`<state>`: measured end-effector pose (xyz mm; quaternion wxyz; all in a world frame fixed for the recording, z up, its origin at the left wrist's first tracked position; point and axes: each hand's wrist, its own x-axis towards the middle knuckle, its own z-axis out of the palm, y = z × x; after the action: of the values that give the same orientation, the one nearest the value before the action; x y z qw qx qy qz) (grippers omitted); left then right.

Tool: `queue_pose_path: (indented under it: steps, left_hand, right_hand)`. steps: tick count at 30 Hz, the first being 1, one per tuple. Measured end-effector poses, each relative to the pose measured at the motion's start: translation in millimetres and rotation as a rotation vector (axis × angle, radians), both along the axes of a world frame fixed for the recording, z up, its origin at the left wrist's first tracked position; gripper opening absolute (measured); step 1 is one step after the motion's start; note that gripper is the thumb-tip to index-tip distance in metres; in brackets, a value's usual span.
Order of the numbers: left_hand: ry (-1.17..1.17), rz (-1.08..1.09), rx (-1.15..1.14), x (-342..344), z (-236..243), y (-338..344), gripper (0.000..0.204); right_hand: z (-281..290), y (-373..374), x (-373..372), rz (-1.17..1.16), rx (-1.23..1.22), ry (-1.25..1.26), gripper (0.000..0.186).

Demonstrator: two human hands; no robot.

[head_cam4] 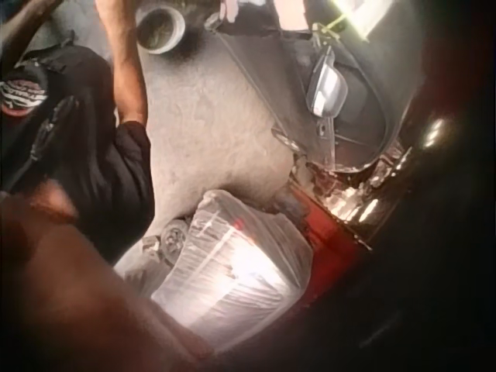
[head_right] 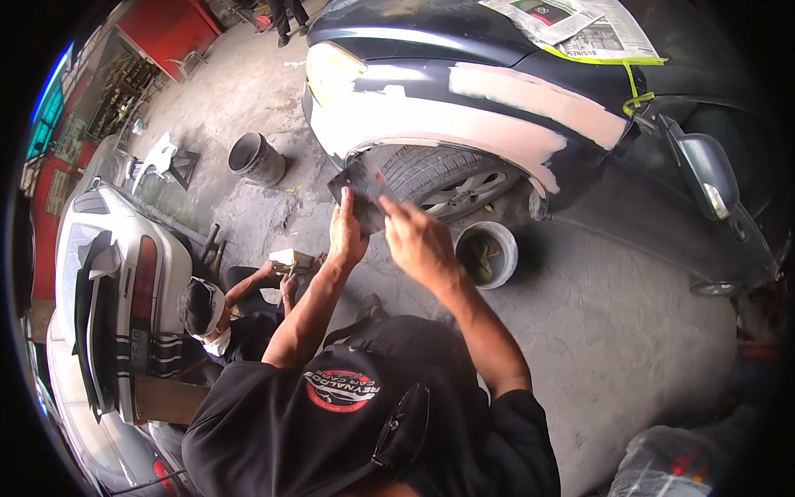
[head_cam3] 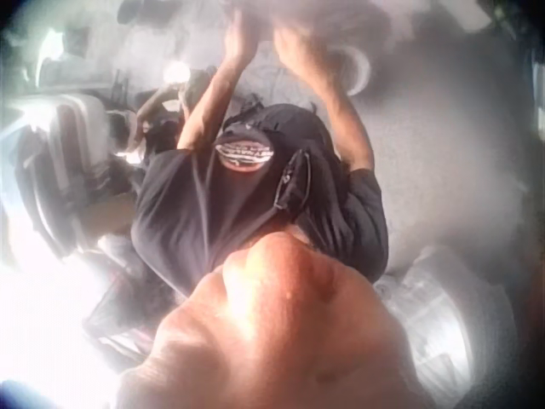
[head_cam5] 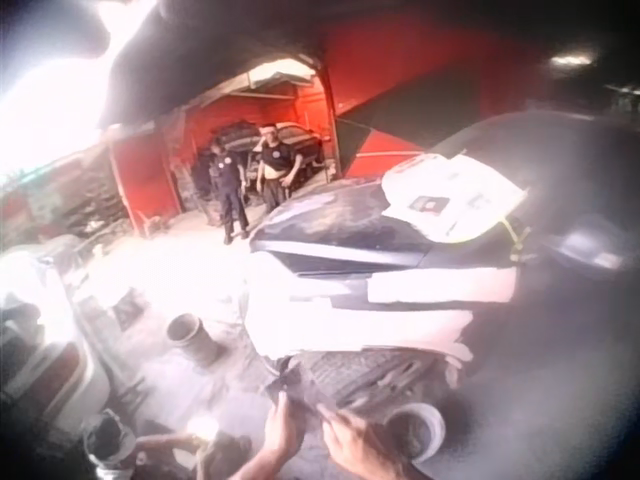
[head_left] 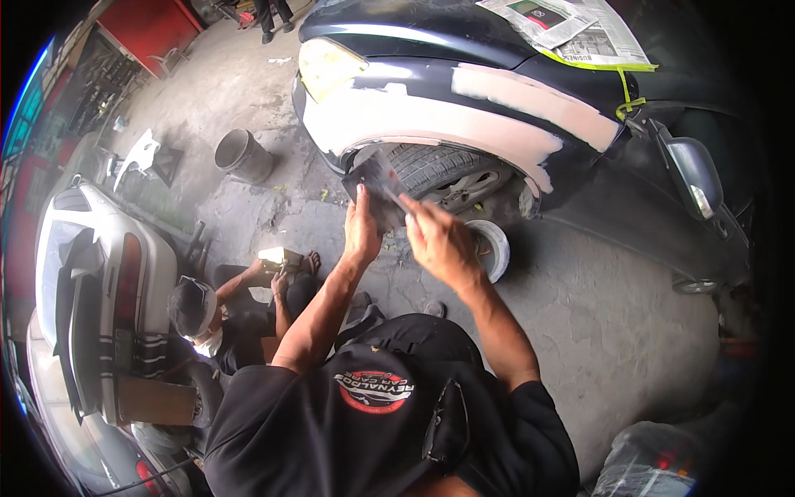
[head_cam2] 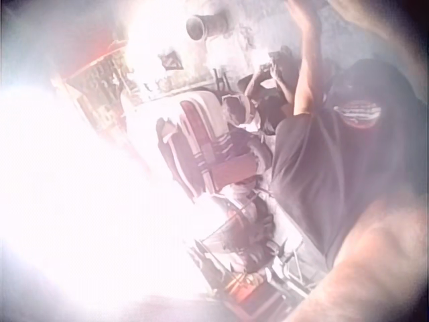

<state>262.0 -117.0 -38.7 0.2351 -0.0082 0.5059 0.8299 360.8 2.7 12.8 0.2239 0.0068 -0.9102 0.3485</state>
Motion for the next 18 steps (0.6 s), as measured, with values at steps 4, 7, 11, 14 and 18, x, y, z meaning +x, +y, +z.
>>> queue_pose_path:
  steps: [4,7,11,14,18]
  left_hand:
    - [0.254,0.119,-0.271,8.2,14.7,7.6,0.053]
    - [0.242,0.150,-0.249,7.9,-2.7,12.4,0.051]
    - [0.335,0.185,-0.247,8.7,0.5,20.9,0.055]
    - [0.390,0.184,-0.400,11.9,7.9,19.3,0.054]
    - [0.559,0.224,-0.541,28.7,2.5,20.0,0.057]
  right_hand:
    - [-24.4,-22.8,18.6,-0.004,0.067,0.084,0.041]
    - [-45.4,-24.3,15.2,-0.042,0.031,0.134,0.042]
    - [-52.6,-28.0,10.9,-0.076,0.033,0.211,0.057]
    - [-48.8,-29.5,9.3,-0.070,0.050,0.221,0.056]
    - [-56.0,-28.0,4.1,-0.137,-0.095,0.209,0.043]
